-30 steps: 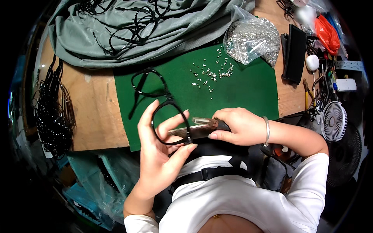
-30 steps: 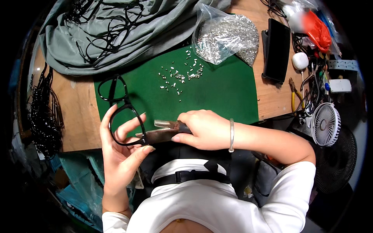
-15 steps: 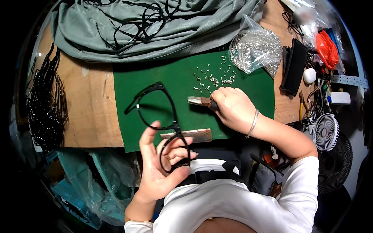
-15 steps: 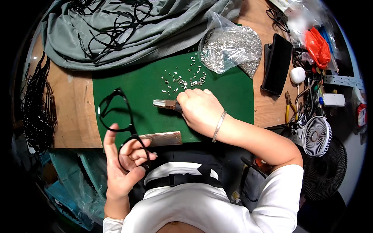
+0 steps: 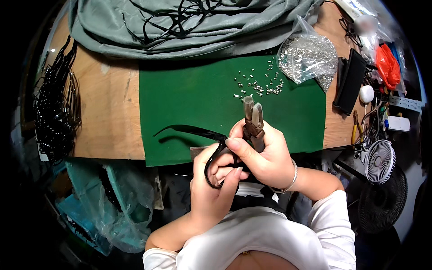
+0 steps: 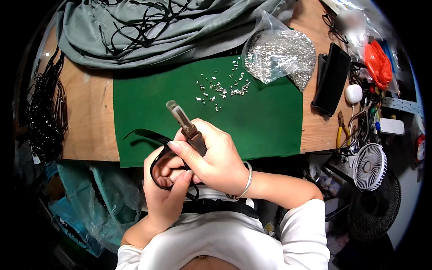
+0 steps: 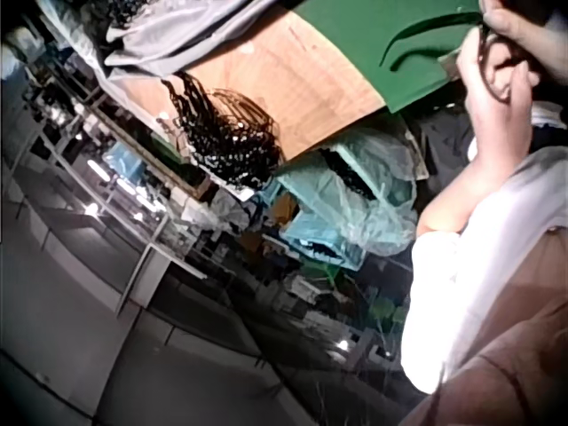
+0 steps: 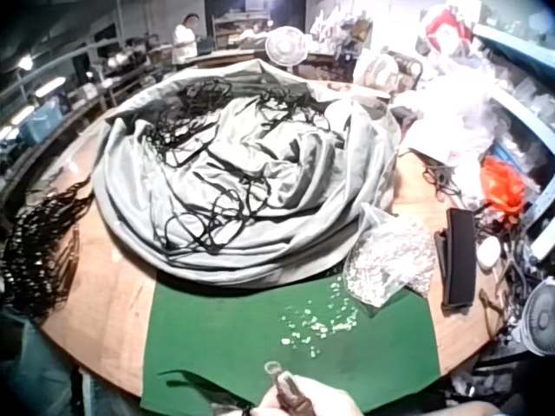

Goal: The person uses pliers to repeatedly press and adjust the temple arms of multiple black eyeglass frames. They handle each frame one at a time, applying pressure near the hinge area, then place the frame aside and pick up another from a nearby pile.

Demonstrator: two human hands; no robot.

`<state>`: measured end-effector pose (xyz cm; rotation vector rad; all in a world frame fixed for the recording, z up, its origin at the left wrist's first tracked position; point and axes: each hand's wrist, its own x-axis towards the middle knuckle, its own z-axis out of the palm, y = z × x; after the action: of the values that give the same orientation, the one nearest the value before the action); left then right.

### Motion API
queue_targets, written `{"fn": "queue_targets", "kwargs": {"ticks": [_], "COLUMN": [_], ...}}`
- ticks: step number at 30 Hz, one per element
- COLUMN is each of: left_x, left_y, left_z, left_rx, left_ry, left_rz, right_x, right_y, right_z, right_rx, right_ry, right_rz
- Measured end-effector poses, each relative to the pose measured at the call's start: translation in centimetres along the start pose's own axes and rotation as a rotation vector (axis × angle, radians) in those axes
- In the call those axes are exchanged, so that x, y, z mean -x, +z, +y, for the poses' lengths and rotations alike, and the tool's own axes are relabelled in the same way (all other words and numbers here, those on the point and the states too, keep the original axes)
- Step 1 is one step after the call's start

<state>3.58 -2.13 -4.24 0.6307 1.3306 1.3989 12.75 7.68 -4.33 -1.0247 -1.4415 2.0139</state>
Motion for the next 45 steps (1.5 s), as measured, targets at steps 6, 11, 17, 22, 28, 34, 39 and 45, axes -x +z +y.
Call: {"fn": "queue_targets", "kwargs": {"ticks": [6, 11, 17, 22, 28, 34, 39, 45], "left_x": [0.0, 0.1, -0.4, 0.5, 0.4, 0.5, 0.9, 0.6], "left_y": [0.0, -1.1, -2.2, -3.3, -3.6, -3.1, -2.8, -2.3], "left_z": [-0.1, 0.8, 3.8, 4.3, 4.8, 4.4, 4.0, 4.5], "left_rx": [-0.082, -0.042, 0.237, 0.301, 0.29, 0.264, 0.248, 0.232], "left_ry": [0.049, -0.128, -0.357, -0.346, -0.461, -0.452, -0.456, -0.465], "left_rz": [-0.004, -0.107, -0.275, -0.308, -0.302, -0.303, -0.28, -0.284], "right_x": [-0.3, -1.2, -0.8, 0.2, 0.0, -0.9, 0.2, -0.3], "right_y": [0.4, -0.9, -1.3, -3.6, -4.7, -4.5, -3.6, -4.5], "right_z": [0.1, -1.4, -2.7, -3.0, -5.6, -5.7, -4.5, -5.5], "right_rx": [-0.168, -0.238, -0.386, 0.217, 0.575, 0.653, 0.889, 0.831], "right_ry": [0.093, 0.426, 0.468, 0.221, 0.401, 0.316, 0.085, 0.147], "right_rz": [-0.017, -0.176, -0.275, -0.365, -0.793, -0.849, -0.596, -0.688]}}
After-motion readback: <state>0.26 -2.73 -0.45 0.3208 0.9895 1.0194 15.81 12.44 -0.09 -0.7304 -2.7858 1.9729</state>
